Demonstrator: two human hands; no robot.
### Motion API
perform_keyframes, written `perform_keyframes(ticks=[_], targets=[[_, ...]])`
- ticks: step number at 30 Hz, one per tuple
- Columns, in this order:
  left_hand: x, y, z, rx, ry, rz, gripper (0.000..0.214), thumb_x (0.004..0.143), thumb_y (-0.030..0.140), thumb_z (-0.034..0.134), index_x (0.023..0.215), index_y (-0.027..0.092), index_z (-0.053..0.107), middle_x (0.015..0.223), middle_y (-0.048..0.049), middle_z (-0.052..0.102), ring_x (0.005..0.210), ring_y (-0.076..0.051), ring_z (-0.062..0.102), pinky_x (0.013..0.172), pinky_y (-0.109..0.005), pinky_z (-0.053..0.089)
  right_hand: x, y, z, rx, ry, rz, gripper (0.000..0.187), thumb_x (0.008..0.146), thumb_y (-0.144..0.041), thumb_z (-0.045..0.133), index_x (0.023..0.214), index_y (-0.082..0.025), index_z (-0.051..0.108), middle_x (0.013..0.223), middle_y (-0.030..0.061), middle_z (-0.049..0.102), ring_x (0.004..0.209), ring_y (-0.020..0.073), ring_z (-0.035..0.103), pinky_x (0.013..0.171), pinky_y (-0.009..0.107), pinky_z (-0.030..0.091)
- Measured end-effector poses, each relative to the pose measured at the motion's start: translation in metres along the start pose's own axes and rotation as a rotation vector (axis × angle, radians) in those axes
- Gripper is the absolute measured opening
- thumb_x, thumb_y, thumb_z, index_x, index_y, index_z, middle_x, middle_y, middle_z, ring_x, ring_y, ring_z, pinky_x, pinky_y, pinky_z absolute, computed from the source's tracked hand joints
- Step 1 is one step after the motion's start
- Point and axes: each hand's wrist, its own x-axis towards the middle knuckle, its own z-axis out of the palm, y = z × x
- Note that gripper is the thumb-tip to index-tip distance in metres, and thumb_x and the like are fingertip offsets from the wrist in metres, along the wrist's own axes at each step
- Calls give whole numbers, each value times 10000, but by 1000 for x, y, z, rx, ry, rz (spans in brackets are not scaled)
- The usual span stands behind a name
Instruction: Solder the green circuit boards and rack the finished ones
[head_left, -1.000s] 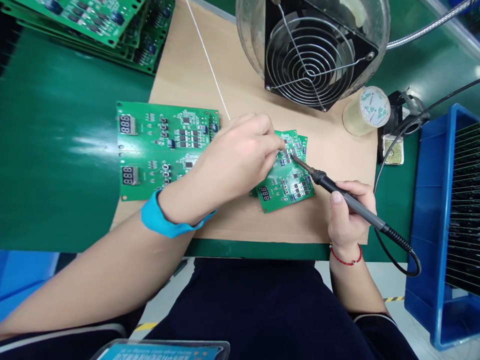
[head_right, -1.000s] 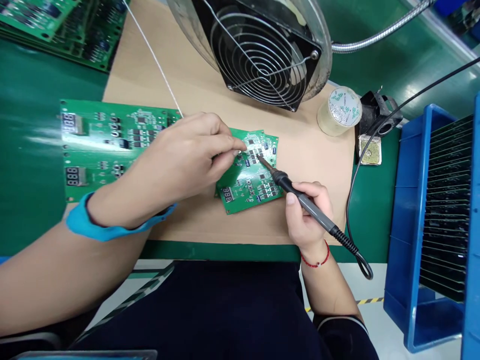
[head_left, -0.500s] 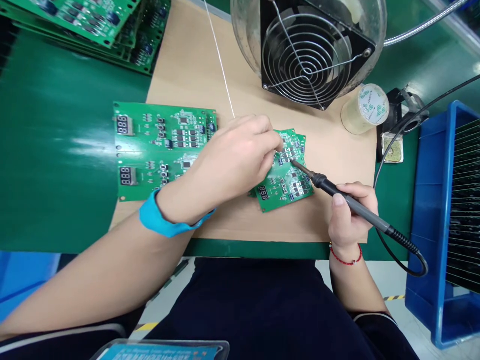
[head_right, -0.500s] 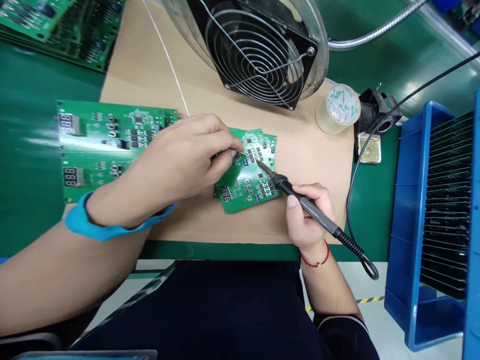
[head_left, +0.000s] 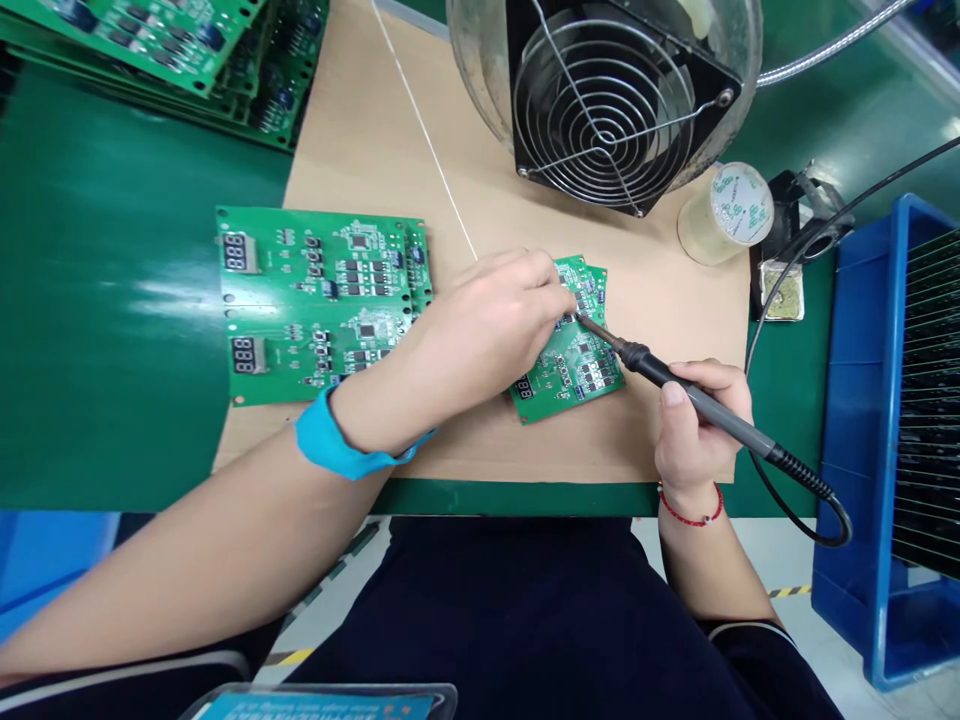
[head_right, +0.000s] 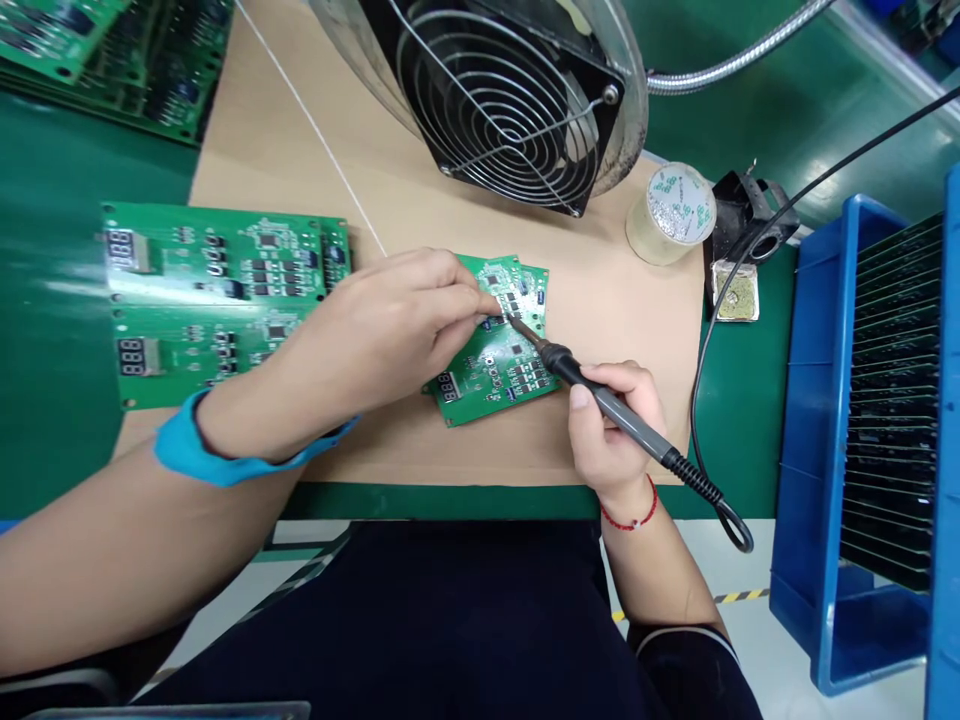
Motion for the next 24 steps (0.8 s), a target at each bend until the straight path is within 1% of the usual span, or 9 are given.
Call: perform_keyframes(ticks=[3,6,9,11,13,15,17,20,24], targets=[[-1,-1,-4,30,-15,-63,315,1039,128,421,929,119,717,900,-82,622,787,-212,624,668,-338,494,-2,1,-1,14,19,-3,111,921,-118,615,1029,-133,600,784,-26,513,660,6,495,595,118,435],[-3,0,-11,-153,-50,-128,287,1033,128,437,990,120,721,969,-70,638,837,-184,647,687,-303,492,-5,4,0,39,61,23,103,942,-155,618,1044,-142,608,775,-10,514,619,26,489,543,146,408],[-5,13,-17,-270,-128,-51,273,996,90,443,932,126,706,910,-54,619,735,-164,604,606,-290,440,-8,7,0,54,104,46,103,959,-203,633,1049,-155,627,771,4,518,598,47,488,518,177,392],[-8,27,-19,-224,-184,29,210,934,52,479,852,136,653,852,-55,565,610,-172,531,512,-314,360,-9,10,-1,50,129,55,105,964,-231,644,1044,-162,638,777,9,525,605,57,495,529,192,406],[-11,42,-19,-127,-242,80,132,850,20,547,848,143,598,852,-58,526,567,-193,511,492,-339,339,-10,12,-1,52,148,67,110,967,-249,650,1039,-167,644,796,15,542,624,64,517,540,198,423],[-13,53,-18,-29,-284,87,175,797,-13,576,881,140,568,859,-58,519,558,-206,524,496,-344,335,-11,13,-2,60,159,79,110,966,-255,657,1036,-170,648,817,20,560,652,72,542,553,202,437],[-14,58,-16,35,-291,82,206,793,-43,543,895,136,553,841,-56,520,545,-203,524,496,-335,318,-11,14,-2,71,166,87,113,963,-256,661,1041,-174,651,836,22,566,673,77,555,558,205,440],[-12,54,-13,84,-244,46,180,846,-24,496,906,133,561,835,-59,530,567,-199,538,490,-329,310,-12,15,-3,65,172,98,109,963,-247,657,1046,-176,652,870,23,577,686,79,559,578,220,454],[-5,36,-8,52,-168,-82,114,907,47,531,939,128,603,870,-57,538,626,-196,544,493,-341,340,-13,16,-4,63,165,85,102,960,-238,652,1032,-166,645,852,15,554,625,67,506,543,226,424]])
